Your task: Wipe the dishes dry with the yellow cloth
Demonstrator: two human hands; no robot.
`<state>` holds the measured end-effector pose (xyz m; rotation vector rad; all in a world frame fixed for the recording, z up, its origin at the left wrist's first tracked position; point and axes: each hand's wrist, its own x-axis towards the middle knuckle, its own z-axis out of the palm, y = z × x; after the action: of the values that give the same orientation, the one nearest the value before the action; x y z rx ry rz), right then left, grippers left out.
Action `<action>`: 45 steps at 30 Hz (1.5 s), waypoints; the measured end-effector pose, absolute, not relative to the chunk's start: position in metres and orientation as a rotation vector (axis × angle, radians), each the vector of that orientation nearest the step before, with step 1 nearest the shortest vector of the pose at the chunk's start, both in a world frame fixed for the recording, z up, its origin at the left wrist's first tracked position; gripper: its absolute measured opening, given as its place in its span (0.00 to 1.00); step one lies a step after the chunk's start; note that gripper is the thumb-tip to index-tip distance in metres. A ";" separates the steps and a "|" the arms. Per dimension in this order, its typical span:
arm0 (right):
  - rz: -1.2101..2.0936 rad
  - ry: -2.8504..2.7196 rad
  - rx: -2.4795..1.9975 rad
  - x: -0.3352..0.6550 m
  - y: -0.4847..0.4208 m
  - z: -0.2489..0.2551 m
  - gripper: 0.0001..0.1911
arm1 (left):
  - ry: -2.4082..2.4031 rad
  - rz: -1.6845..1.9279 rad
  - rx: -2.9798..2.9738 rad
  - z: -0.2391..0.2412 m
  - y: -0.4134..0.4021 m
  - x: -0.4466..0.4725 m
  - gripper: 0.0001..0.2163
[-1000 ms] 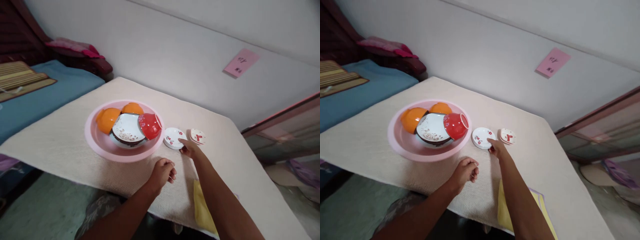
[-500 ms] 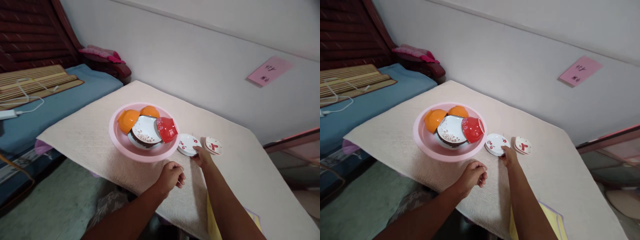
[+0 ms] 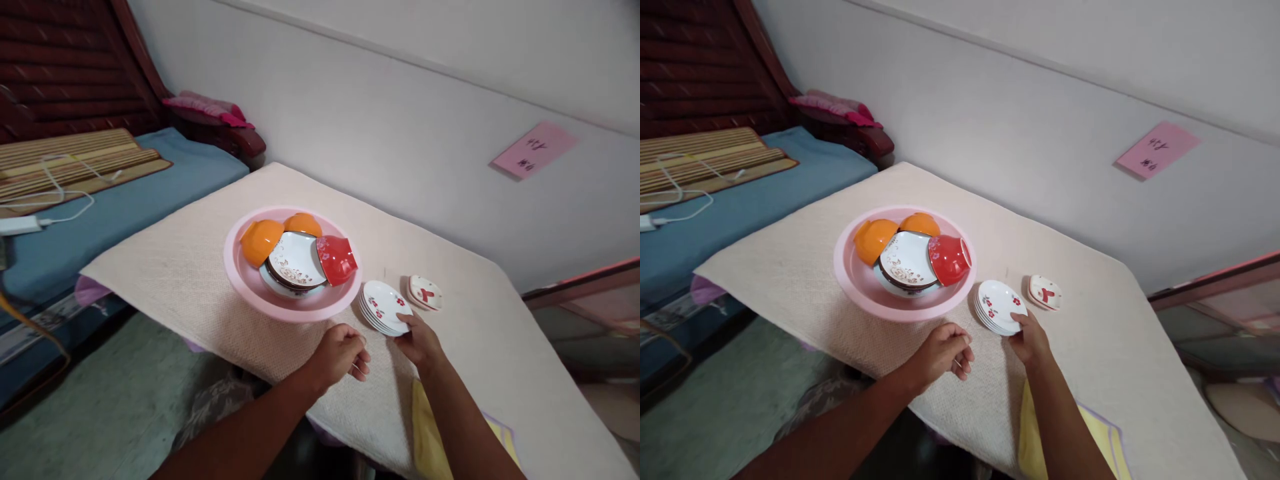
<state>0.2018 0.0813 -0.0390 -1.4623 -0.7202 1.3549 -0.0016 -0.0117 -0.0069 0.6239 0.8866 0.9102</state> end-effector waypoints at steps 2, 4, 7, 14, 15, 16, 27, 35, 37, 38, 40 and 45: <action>1.408 -0.658 -1.423 0.203 0.067 -0.027 0.23 | 0.858 0.902 0.669 -0.005 -0.016 -0.005 0.12; 1.420 -0.677 -1.404 0.201 0.053 -0.009 0.24 | 0.830 0.894 0.691 -0.001 -0.021 -0.009 0.14; 1.408 -0.782 -1.358 0.187 0.034 0.026 0.25 | 0.826 0.892 0.680 0.014 -0.027 -0.017 0.16; 1.618 -0.818 -1.200 0.109 0.007 0.086 0.27 | 0.852 1.000 0.593 0.061 -0.050 -0.069 0.24; 1.663 -0.808 -1.168 0.096 0.006 0.088 0.27 | 0.847 1.032 0.577 0.065 -0.053 -0.079 0.25; 1.707 -0.800 -1.141 0.082 0.004 0.088 0.28 | 0.853 1.064 0.572 0.069 -0.055 -0.089 0.25; 1.901 -0.777 -1.072 0.001 0.016 0.079 0.28 | 1.212 1.138 0.648 0.071 -0.029 -0.142 0.17; 2.008 -0.757 -1.104 -0.004 0.035 0.081 0.23 | 1.317 1.196 0.648 0.069 -0.004 -0.145 0.11; 1.980 -0.754 -1.117 -0.004 0.039 0.079 0.21 | 1.358 1.193 0.642 0.069 0.001 -0.145 0.10; 1.968 -0.749 -1.128 -0.004 0.042 0.077 0.20 | 1.375 1.190 0.639 0.069 0.003 -0.145 0.10; 1.967 -0.741 -1.144 -0.003 0.045 0.074 0.18 | 1.404 1.182 0.638 0.070 0.008 -0.145 0.10; 1.979 -0.846 -1.156 0.000 0.047 0.072 0.15 | 1.478 1.173 0.640 0.068 0.015 -0.143 0.11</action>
<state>0.0001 0.0467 0.0721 -1.1556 -0.8458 1.9791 -0.1427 0.0149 0.0677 0.6397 1.4782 1.1727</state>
